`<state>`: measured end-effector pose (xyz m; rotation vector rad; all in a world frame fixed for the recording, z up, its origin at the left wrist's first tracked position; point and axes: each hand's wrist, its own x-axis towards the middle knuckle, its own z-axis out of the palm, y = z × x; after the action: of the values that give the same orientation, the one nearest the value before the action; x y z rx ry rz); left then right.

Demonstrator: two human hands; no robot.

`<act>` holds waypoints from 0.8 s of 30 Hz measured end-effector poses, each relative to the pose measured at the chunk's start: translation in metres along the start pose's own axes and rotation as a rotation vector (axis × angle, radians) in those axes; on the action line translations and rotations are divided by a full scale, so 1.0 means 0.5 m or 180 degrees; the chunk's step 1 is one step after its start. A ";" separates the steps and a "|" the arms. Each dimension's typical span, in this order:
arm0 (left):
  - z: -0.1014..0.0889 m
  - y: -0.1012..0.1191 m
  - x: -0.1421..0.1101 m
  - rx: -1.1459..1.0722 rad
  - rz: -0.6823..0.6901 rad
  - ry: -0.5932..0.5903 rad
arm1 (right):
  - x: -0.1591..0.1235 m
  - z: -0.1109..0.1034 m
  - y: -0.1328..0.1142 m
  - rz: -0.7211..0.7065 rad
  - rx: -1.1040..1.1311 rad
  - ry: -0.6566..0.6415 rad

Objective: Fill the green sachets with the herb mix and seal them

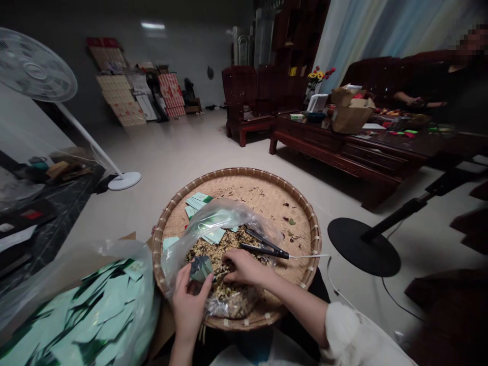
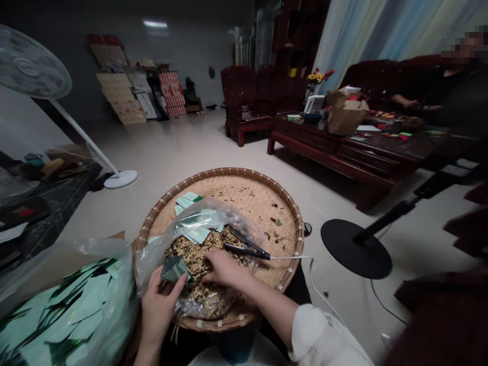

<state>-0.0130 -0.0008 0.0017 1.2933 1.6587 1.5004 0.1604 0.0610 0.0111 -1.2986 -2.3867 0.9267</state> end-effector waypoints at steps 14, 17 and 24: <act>0.008 0.005 0.003 0.0029 -0.0048 -0.0099 | 0.009 0.008 0.029 -0.0098 0.0284 -0.0070; 0.012 0.009 0.004 0.0009 -0.0037 -0.0061 | 0.009 0.008 0.015 -0.0242 0.0074 -0.0296; 0.008 0.005 0.004 0.0092 0.0000 -0.0116 | 0.015 0.014 0.005 -0.0274 0.0220 -0.0071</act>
<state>-0.0095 0.0027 0.0038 1.3280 1.6629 1.4495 0.1544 0.0653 0.0036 -1.1571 -2.3844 0.9944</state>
